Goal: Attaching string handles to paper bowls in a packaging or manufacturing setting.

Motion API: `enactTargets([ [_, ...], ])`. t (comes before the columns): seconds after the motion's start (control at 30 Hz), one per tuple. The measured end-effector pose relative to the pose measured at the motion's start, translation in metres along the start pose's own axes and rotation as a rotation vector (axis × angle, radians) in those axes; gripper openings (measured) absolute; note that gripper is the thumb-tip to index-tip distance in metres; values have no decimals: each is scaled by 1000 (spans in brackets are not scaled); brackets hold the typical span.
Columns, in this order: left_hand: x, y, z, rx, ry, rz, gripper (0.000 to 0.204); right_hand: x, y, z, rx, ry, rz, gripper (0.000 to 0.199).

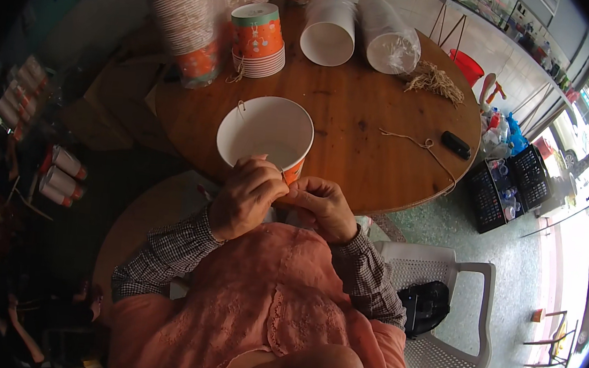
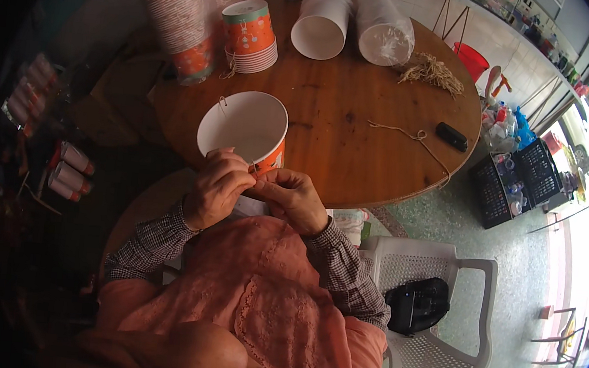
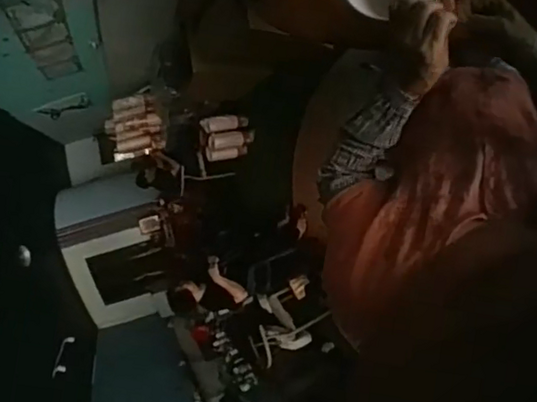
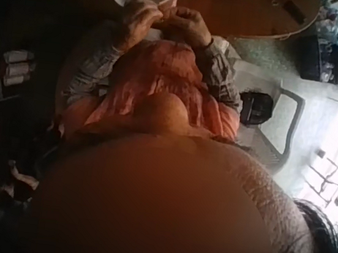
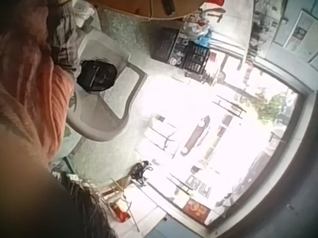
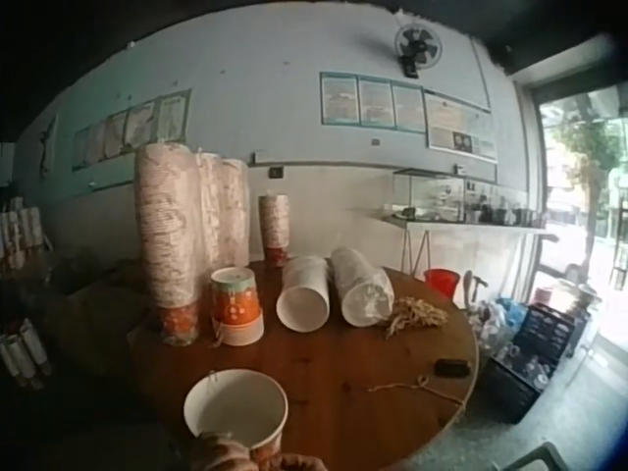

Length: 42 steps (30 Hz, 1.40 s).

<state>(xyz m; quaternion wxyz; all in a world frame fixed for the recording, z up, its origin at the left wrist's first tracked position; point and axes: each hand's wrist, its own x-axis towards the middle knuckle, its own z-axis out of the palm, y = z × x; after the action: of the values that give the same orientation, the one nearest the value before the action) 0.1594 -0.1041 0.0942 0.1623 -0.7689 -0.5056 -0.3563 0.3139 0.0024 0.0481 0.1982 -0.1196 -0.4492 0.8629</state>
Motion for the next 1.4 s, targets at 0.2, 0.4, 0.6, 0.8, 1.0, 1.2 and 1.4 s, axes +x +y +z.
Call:
enactTargets([
  [0.2,-15,-18,-7,74,98,-32,21,6,-41,-14,-212,346,-402,4],
  [0.4,6,-10,9,25,-8,-250,22,31,-61,-66,-464,799,-997,5],
  [0.6,15,-23,11,-205,-123,-436,17,42,39,-15,-235,406,-732,8],
  [0.8,26,-27,4,-224,-90,-437,18,48,32,12,-270,336,-796,5],
  [1.0,23,-28,-1,-235,-85,-436,21,54,38,8,-245,359,-790,4],
  [1.2,23,-28,-2,-256,-91,-473,22,60,39,6,-313,389,-855,5],
  [1.4,22,-26,-2,-268,-93,-483,24,60,37,8,-335,407,-834,6],
])
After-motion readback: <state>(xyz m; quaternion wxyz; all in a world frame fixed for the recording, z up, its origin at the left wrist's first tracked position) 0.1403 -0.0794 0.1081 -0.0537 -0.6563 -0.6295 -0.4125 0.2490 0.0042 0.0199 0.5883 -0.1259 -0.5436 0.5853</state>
